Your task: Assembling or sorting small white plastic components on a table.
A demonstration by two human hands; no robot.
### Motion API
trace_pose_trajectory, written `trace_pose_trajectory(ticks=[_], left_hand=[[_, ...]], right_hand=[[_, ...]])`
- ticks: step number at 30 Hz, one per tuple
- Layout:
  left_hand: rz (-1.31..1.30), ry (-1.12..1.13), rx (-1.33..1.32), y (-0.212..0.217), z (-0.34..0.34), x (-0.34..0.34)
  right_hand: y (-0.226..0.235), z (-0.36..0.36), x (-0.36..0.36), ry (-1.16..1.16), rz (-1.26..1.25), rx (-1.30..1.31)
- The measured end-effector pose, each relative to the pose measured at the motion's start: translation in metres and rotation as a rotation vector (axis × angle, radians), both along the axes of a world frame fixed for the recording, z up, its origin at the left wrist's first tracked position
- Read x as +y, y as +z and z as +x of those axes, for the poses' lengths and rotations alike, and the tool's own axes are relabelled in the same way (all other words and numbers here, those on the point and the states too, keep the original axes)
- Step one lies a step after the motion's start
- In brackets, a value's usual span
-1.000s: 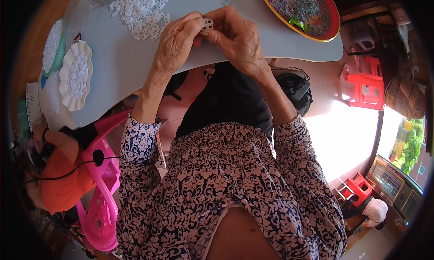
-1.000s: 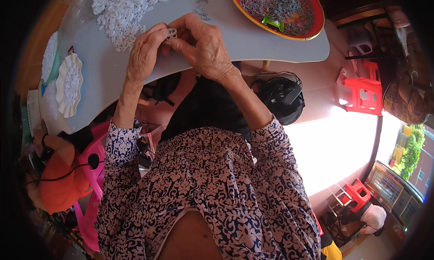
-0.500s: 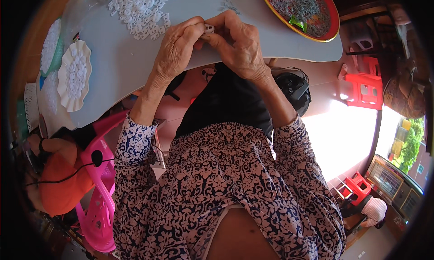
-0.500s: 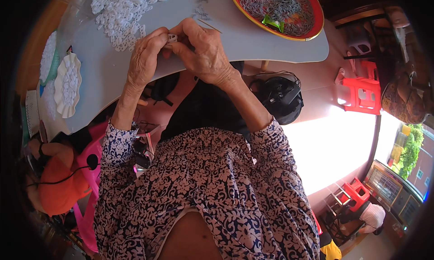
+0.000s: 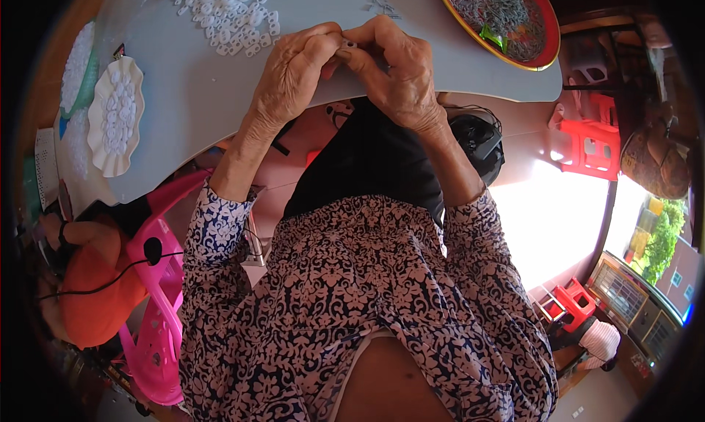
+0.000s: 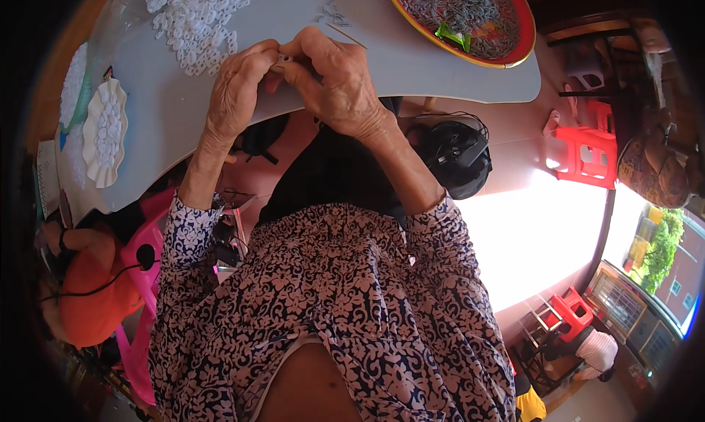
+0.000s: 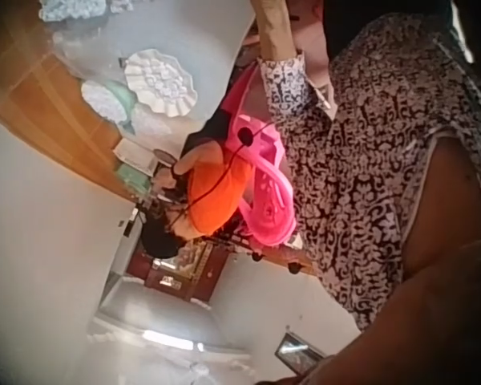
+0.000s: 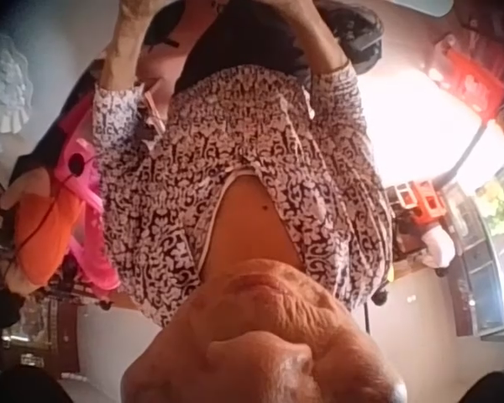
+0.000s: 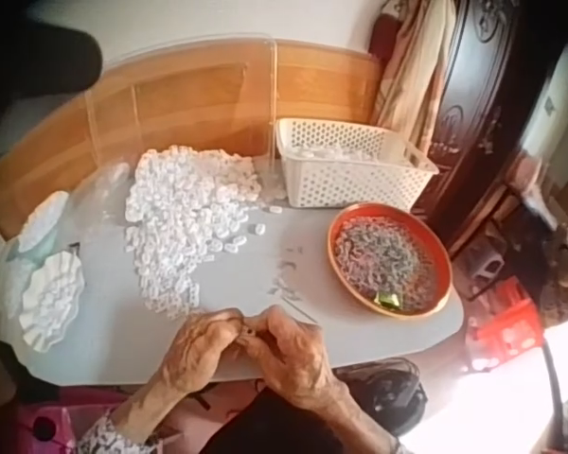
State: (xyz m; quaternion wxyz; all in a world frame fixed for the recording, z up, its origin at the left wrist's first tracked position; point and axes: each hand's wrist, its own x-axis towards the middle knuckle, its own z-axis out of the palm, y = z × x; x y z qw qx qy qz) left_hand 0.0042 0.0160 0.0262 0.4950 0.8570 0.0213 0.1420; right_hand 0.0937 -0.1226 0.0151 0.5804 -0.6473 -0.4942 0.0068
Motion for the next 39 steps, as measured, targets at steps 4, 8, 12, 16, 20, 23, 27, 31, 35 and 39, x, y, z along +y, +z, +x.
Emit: trace_pose_trajectory(ticks=[4, 8, 12, 16, 20, 23, 27, 31, 35, 39], left_hand=[[-0.049, 0.028, -0.025, -0.003, 0.002, 0.000], [-0.113, 0.009, -0.068, -0.006, 0.006, 0.000], [-0.229, 0.035, -0.046, -0.002, 0.007, -0.006], [-0.174, 0.044, -0.085, 0.000, 0.001, -0.008], [-0.210, 0.123, -0.140, -0.008, -0.007, -0.009], [-0.293, 0.140, -0.201, -0.011, -0.016, -0.010], [-0.471, 0.158, -0.159, -0.019, -0.009, -0.014], [-0.525, 0.209, -0.206, -0.024, -0.017, -0.012], [-0.540, 0.222, -0.154, -0.016, -0.013, -0.017], [-0.513, 0.220, -0.213, -0.016, -0.013, -0.019]], right_hand=[[0.001, 0.000, 0.002, 0.021, -0.001, 0.102], [0.002, 0.004, 0.000, 0.068, -0.023, 0.232], [-0.002, 0.009, 0.001, 0.059, 0.005, 0.329], [-0.006, 0.009, 0.001, 0.108, 0.001, 0.558], [0.019, 0.035, 0.009, 0.023, -0.001, 0.363], [0.060, 0.099, 0.027, -0.223, 0.070, 0.140], [0.095, 0.212, 0.043, -0.507, 0.039, -0.333], [0.083, 0.199, 0.077, -0.435, -0.127, -0.614], [0.047, 0.132, 0.094, -0.040, -0.187, -0.520], [0.016, 0.103, 0.118, 0.121, -0.301, -0.553]])
